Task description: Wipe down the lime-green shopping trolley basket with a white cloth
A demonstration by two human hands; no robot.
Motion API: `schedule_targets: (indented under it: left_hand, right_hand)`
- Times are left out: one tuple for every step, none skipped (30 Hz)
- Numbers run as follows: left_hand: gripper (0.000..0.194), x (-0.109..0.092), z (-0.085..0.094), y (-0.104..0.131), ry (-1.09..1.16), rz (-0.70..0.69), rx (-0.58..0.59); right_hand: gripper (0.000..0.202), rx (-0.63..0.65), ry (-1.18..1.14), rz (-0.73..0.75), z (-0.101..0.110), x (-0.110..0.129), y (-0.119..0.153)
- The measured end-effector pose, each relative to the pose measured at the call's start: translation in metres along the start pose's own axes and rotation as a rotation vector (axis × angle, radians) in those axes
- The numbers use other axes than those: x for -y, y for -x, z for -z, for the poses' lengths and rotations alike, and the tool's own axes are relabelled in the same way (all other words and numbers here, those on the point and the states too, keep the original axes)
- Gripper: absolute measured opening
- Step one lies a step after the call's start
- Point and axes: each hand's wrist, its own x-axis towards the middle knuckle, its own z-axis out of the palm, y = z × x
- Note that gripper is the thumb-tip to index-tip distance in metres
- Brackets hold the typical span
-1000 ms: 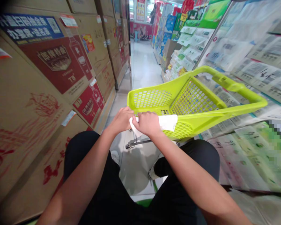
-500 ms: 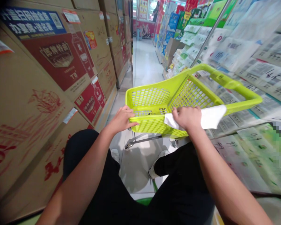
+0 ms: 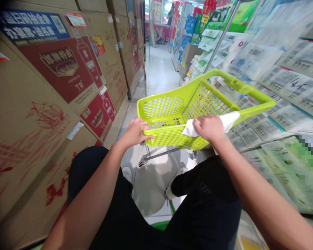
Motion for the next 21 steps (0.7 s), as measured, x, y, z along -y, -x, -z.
schedule_targets:
  left_hand:
    - [0.033, 0.0, -0.001, 0.0, 0.001, -0.002, 0.0]
    - [0.033, 0.0, -0.002, 0.0, 0.001, -0.007, -0.001]
    - [0.033, -0.002, -0.004, 0.0, -0.001, -0.012, -0.008]
    - [0.034, -0.004, -0.006, -0.001, -0.004, -0.014, -0.016]
    - [0.034, -0.006, -0.009, -0.002, -0.008, -0.015, -0.023]
    - [0.033, -0.009, -0.011, -0.003, -0.013, -0.013, -0.029]
    - [0.031, -0.011, -0.013, -0.005, -0.02, -0.012, -0.033]
    - [0.029, -0.014, -0.016, -0.006, -0.025, -0.011, -0.037]
    - [0.025, -0.016, -0.017, -0.008, -0.03, -0.012, -0.041]
    - [0.02, -0.017, -0.018, -0.009, -0.033, -0.014, -0.043]
    - [0.015, -0.018, -0.018, -0.009, -0.036, -0.016, -0.045]
    - [0.012, -0.018, -0.018, -0.01, -0.038, -0.017, -0.043]
    - [0.011, -0.018, -0.016, -0.009, -0.042, -0.019, -0.039]
    - [0.012, -0.017, -0.014, -0.009, -0.045, -0.022, -0.031]
    - [0.015, -0.015, -0.012, -0.008, -0.048, -0.026, -0.024]
    - [0.019, -0.013, -0.01, -0.006, -0.049, -0.027, -0.017]
    - [0.023, -0.011, -0.007, -0.005, -0.047, -0.025, -0.014]
    - [0.027, -0.009, -0.005, -0.004, -0.04, -0.019, -0.014]
    - [0.03, -0.007, -0.003, -0.002, -0.03, -0.01, -0.015]
    - [0.031, -0.006, -0.002, -0.001, -0.019, 0.0, -0.015]
    - [0.032, -0.005, -0.002, -0.001, -0.009, 0.009, -0.015]
  right_hand:
    - [0.053, -0.019, 0.028, -0.019, -0.002, -0.02, 0.0]
    - [0.052, -0.043, 0.039, -0.039, -0.004, -0.033, 0.001]
    - [0.05, -0.069, 0.034, -0.057, -0.006, -0.037, 0.001]
    - [0.048, -0.094, 0.017, -0.072, -0.009, -0.032, 0.003]
    - [0.047, -0.118, -0.012, -0.081, -0.012, -0.018, 0.005]
    - [0.046, -0.14, -0.049, -0.077, -0.015, 0.004, 0.008]
    - [0.046, -0.162, -0.092, -0.06, -0.017, 0.031, 0.012]
    - [0.045, -0.184, -0.144, -0.032, -0.019, 0.062, 0.017]
    - [0.045, -0.219, -0.202, 0.003, -0.02, 0.093, 0.022]
    - [0.045, -0.263, -0.262, 0.042, -0.02, 0.123, 0.027]
    - [0.047, -0.3, -0.317, 0.078, -0.019, 0.147, 0.032]
    - [0.05, -0.325, -0.359, 0.12, -0.018, 0.165, 0.035]
    - [0.051, -0.331, -0.389, 0.171, -0.017, 0.173, 0.038]
    - [0.051, -0.321, -0.404, 0.221, -0.016, 0.173, 0.039]
    - [0.05, -0.301, -0.405, 0.258, -0.016, 0.163, 0.039]
    - [0.049, -0.271, -0.391, 0.273, -0.016, 0.146, 0.037]
    - [0.048, -0.239, -0.361, 0.259, -0.017, 0.121, 0.034]
    - [0.048, -0.216, -0.321, 0.212, -0.018, 0.092, 0.03]
    - [0.049, -0.191, -0.267, 0.146, -0.019, 0.061, 0.027]
    - [0.051, -0.18, -0.202, 0.074, -0.02, 0.03, 0.023]
    - [0.052, -0.188, -0.146, 0.014, -0.022, 0.003, 0.019]
